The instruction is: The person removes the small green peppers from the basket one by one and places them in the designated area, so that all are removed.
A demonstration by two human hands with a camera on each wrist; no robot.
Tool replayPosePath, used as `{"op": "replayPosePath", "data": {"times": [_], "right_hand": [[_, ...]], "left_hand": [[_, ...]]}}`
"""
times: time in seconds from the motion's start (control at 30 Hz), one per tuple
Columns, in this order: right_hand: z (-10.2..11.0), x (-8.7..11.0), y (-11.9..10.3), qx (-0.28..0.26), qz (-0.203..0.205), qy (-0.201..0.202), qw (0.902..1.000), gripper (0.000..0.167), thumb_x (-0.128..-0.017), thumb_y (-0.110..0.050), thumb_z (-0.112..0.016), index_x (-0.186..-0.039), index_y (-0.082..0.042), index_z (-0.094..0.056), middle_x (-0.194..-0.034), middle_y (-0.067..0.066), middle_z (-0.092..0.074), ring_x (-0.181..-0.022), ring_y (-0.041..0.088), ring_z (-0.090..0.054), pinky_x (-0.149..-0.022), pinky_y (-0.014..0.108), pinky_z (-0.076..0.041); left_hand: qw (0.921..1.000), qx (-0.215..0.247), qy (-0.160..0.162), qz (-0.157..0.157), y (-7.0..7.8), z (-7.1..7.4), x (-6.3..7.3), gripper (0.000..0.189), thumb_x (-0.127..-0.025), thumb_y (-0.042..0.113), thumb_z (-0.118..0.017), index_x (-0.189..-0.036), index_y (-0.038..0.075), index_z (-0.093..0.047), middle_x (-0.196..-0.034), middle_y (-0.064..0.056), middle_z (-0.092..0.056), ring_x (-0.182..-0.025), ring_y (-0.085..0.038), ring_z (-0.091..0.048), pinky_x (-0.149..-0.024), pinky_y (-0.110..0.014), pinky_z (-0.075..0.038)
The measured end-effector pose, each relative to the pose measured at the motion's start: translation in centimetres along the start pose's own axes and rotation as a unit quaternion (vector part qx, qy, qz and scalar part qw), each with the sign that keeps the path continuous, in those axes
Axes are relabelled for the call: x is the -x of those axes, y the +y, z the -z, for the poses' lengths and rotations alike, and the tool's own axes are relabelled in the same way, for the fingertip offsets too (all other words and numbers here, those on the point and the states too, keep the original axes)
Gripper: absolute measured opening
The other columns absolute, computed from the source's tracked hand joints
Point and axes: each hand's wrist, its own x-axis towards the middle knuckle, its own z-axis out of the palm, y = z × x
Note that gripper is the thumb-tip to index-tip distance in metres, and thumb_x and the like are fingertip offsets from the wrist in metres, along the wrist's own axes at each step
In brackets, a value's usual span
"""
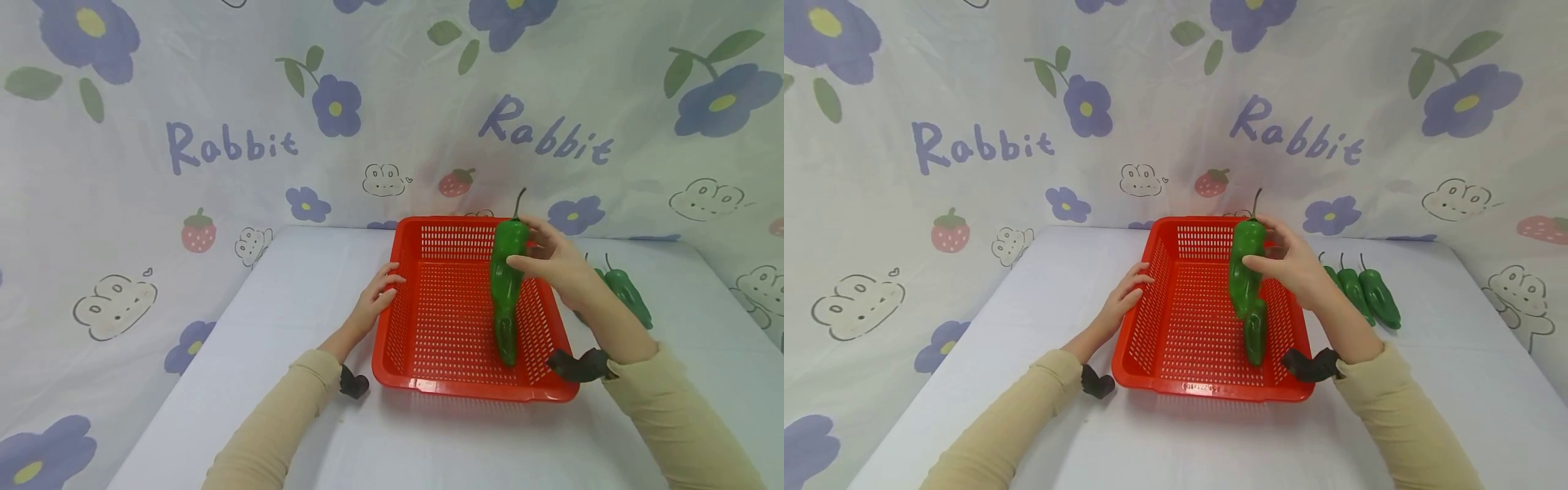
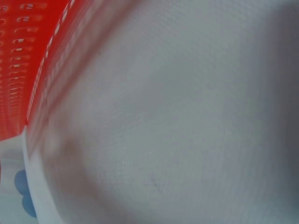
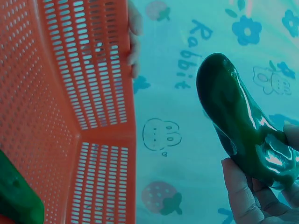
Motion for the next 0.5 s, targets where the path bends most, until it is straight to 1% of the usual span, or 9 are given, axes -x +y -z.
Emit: {"op": "replayPosePath", "data": {"times": [0.13,0.23,0.33,0.4,0.5], "right_hand": [[0.7,0.3,0.4,0.009,0.006,0.010,0.9999,0.068,-0.087,-0.017,-0.061,-0.144,-0.013,-0.023,-0.130,0.012,-0.042,-0.099,0.006,-0.053,-0.076,0.022,-0.051],[1.4,0.7,0.7,0.015,0.007,0.015,0.9997,0.070,-0.088,-0.017,-0.060,-0.145,-0.013,-0.020,-0.134,0.015,-0.039,-0.097,0.003,-0.053,-0.075,0.021,-0.050],[2.4,1.1,1.0,0.030,0.002,0.030,0.9991,0.071,-0.088,-0.019,-0.059,-0.146,-0.014,-0.018,-0.134,0.016,-0.037,-0.095,0.001,-0.053,-0.073,0.022,-0.050],[3.1,1.3,1.2,0.041,-0.001,0.042,0.9983,0.071,-0.088,-0.019,-0.059,-0.146,-0.015,-0.018,-0.134,0.014,-0.038,-0.094,0.000,-0.053,-0.071,0.023,-0.050],[4.1,1.6,1.5,0.052,0.002,0.054,0.9972,0.070,-0.088,-0.018,-0.059,-0.145,-0.014,-0.019,-0.128,0.004,-0.042,-0.092,-0.002,-0.054,-0.069,0.023,-0.050]], "left_hand": [[1.0000,0.003,0.001,-0.003,-0.1,0.0,0.0,0.028,-0.092,0.005,-0.039,-0.114,-0.009,-0.048,-0.146,-0.021,-0.023,-0.130,-0.035,-0.027,-0.091,-0.036,-0.043],[1.0000,0.005,0.000,-0.005,-0.2,0.0,0.0,0.027,-0.092,0.005,-0.039,-0.114,-0.009,-0.048,-0.146,-0.021,-0.023,-0.130,-0.035,-0.027,-0.091,-0.034,-0.043],[0.9999,0.012,-0.004,-0.003,-0.2,0.0,0.0,0.027,-0.092,0.005,-0.039,-0.114,-0.009,-0.048,-0.147,-0.021,-0.022,-0.130,-0.035,-0.026,-0.092,-0.034,-0.044],[0.9999,0.014,-0.005,0.001,-0.2,0.0,0.0,0.028,-0.092,0.005,-0.039,-0.115,-0.009,-0.048,-0.147,-0.020,-0.022,-0.131,-0.034,-0.025,-0.093,-0.036,-0.044],[0.9999,0.015,-0.004,0.005,-0.1,0.0,0.0,0.028,-0.092,0.006,-0.039,-0.115,-0.009,-0.048,-0.148,-0.019,-0.022,-0.131,-0.034,-0.026,-0.093,-0.040,-0.044]]}}
